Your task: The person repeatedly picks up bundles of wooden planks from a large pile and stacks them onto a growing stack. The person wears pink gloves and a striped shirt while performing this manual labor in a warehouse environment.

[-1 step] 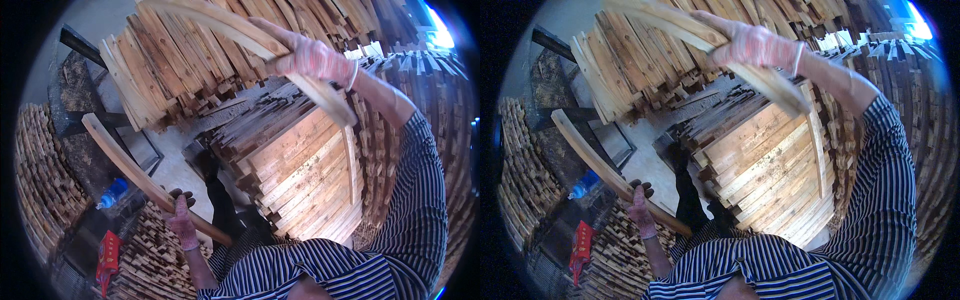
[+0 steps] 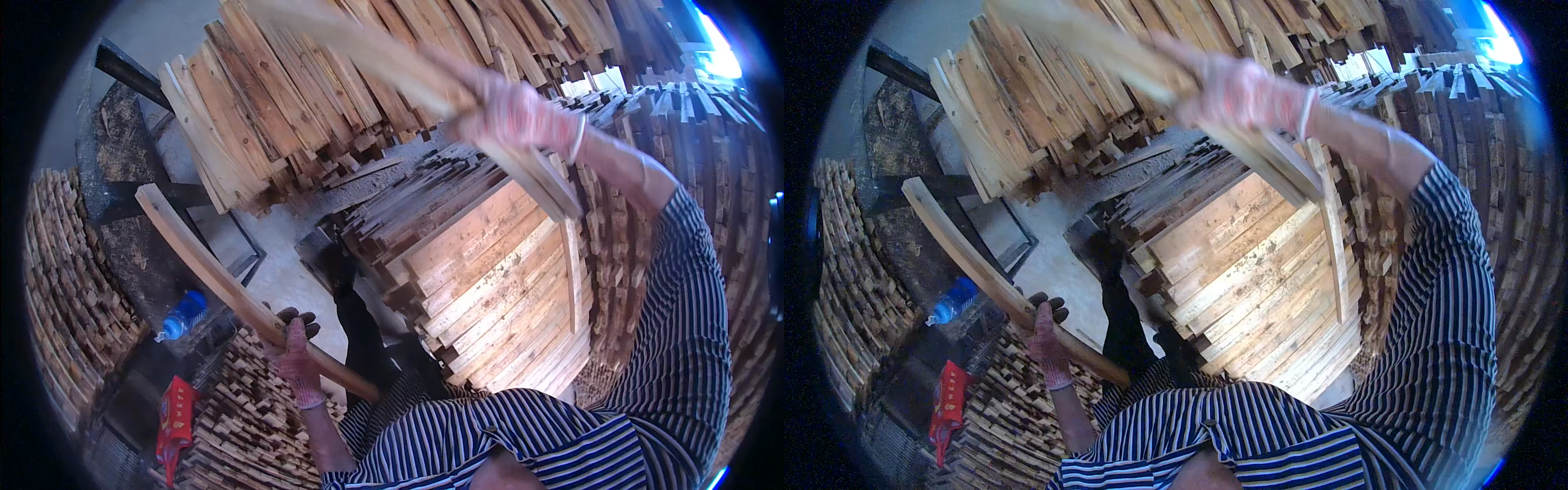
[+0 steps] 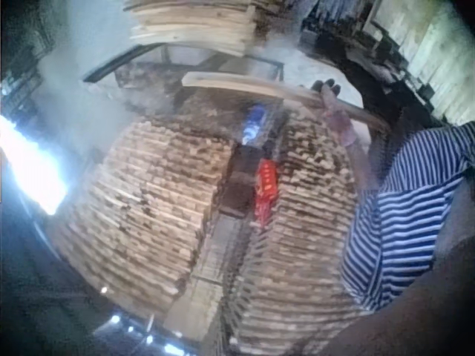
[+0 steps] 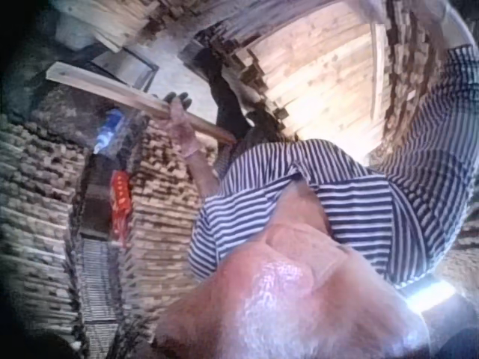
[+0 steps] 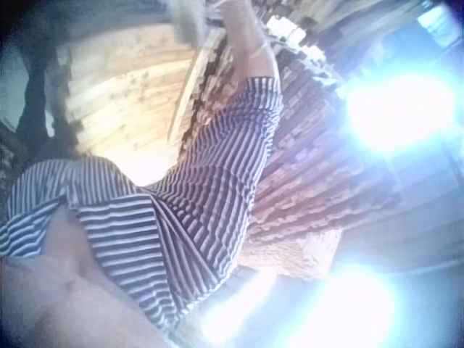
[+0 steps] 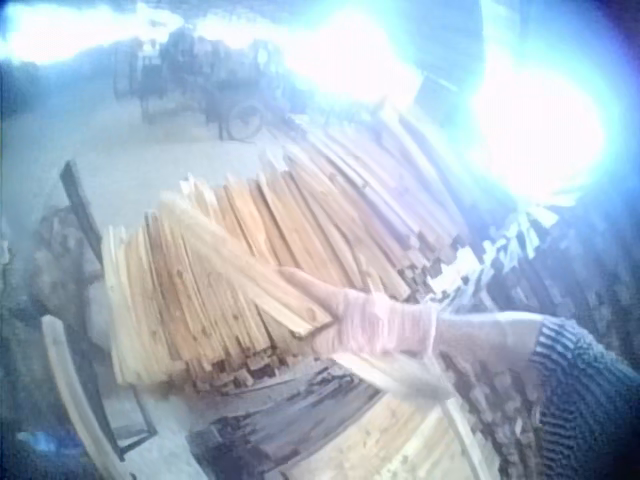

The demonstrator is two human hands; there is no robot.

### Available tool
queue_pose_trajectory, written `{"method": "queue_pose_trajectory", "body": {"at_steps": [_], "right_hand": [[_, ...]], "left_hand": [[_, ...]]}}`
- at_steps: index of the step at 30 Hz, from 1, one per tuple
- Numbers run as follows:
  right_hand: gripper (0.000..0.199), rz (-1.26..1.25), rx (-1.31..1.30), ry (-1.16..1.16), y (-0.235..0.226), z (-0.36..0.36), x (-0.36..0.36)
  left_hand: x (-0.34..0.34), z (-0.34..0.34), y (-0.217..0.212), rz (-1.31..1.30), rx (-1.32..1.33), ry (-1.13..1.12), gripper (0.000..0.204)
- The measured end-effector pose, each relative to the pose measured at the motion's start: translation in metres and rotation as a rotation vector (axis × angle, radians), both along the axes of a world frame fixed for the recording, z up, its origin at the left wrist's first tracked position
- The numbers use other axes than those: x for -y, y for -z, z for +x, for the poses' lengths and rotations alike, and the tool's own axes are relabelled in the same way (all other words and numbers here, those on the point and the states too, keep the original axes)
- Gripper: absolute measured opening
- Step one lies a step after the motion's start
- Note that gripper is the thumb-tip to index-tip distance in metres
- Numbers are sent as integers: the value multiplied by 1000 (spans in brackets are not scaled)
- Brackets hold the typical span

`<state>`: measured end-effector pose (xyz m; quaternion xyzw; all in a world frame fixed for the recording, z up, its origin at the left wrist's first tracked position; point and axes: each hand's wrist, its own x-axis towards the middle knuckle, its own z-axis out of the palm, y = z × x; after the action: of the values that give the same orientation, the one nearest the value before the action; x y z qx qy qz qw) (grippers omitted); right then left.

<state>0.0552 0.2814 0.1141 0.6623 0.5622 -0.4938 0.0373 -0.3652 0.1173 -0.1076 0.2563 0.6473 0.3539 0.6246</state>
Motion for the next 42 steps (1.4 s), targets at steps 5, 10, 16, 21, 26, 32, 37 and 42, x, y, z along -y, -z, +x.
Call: {"method": "queue_pose_trajectory", "body": {"at_steps": [5, 10, 16, 21, 26, 32, 37, 42], "right_hand": [[104, -588, 350, -571, 46, 39, 55], [105, -507, 470, -668, 94, 162, 20], [70, -460, 797, -472, 75, 176, 13], [78, -541, 902, -624, 120, 224, 48], [87, -686, 907, -880, 119, 192, 11], [58, -362, 828, -609, 121, 242, 70], [65, -443, 961, -589, 100, 212, 73], [73, -168, 872, -219, 4, 166, 154]], "left_hand": [[-2, 16, -9, -47, 14, 14, 43], [24, -22, 42, -33, 42, -5, 50], [16, 0, 17, -108, -31, 4, 60], [27, 4, 25, -194, 46, 18, 73], [25, 11, 13, -150, 56, 48, 72], [27, -7, 36, -196, 51, 69, 72], [-21, 17, -12, -92, 18, 233, 58], [-65, 70, -80, 187, -142, 410, 71]]}}
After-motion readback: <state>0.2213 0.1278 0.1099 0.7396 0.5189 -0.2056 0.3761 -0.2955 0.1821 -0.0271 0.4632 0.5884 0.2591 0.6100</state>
